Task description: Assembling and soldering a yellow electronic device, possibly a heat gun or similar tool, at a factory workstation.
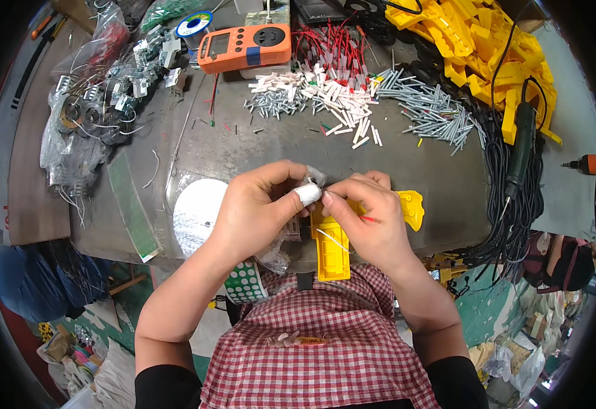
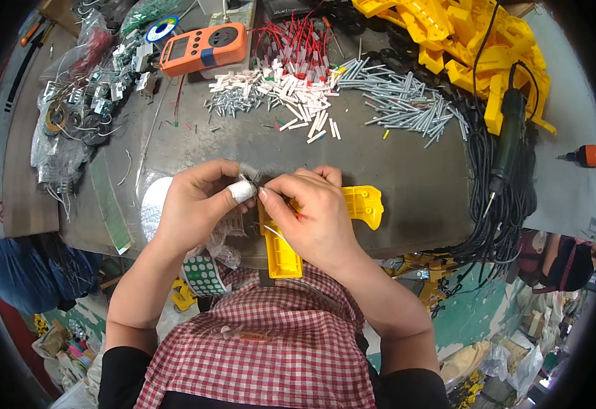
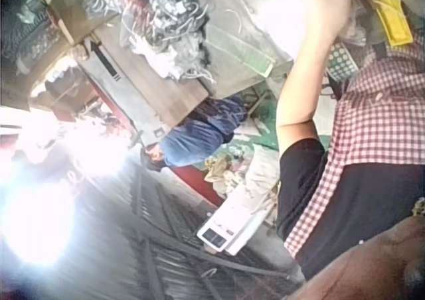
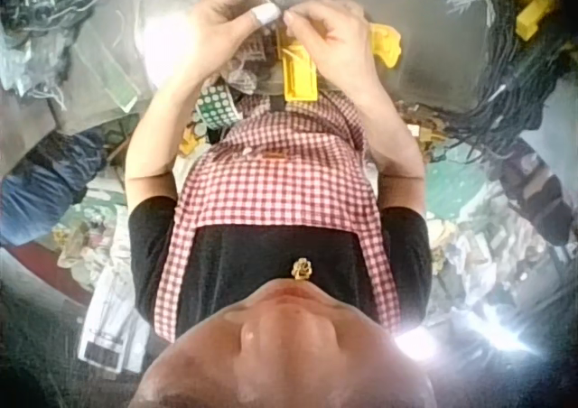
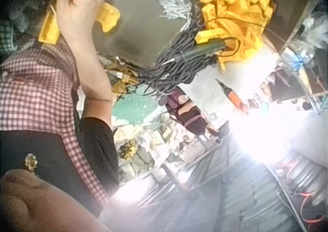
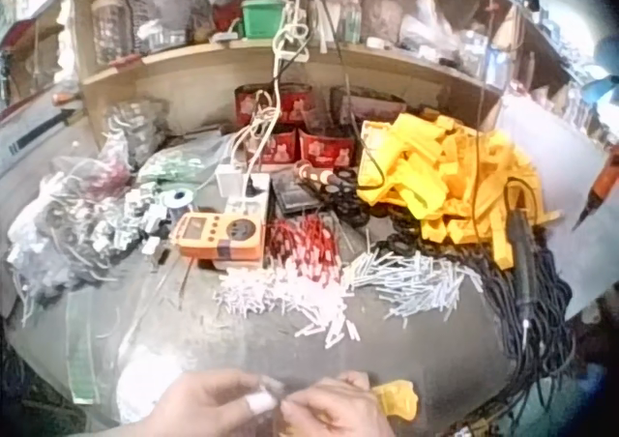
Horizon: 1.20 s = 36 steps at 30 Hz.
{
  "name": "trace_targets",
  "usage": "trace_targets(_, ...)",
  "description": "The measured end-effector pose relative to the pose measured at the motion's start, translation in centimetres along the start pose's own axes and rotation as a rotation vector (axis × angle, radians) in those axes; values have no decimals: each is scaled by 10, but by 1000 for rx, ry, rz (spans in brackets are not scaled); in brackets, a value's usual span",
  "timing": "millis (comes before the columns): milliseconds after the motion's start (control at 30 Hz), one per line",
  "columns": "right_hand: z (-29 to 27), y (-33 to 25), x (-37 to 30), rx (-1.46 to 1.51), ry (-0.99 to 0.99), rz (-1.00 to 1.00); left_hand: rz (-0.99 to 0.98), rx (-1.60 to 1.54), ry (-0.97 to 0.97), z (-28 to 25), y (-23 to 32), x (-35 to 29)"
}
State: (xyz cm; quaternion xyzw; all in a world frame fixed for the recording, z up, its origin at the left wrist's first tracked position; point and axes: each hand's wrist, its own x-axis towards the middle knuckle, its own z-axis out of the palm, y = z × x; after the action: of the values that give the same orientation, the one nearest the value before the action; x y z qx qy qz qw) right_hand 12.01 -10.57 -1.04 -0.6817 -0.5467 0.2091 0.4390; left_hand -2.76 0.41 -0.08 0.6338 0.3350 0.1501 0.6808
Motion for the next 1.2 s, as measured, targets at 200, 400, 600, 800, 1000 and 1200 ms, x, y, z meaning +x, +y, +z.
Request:
trace_targets(200, 0, -3, 1, -20, 0, 13, -1, -29, 0, 0, 2, -1)
trace_targets(400, -1, -4, 1, -31, 11, 5, -39, -16, 2, 2, 6, 1)
trace_targets(600, -1, -1, -3, -131, 104, 31, 17, 77, 54, 5, 2, -2)
trace_targets(800, -31, -9, 2, -402, 98, -464, 279, 523, -26, 9, 12, -4)
trace_targets(1000, -37, -10, -2, -506, 4, -417, 451, 595, -58, 10, 8, -2)
trace_targets(1200, -29, -8, -6, -460, 19, -391, 537, 660, -58, 10, 6, -5)
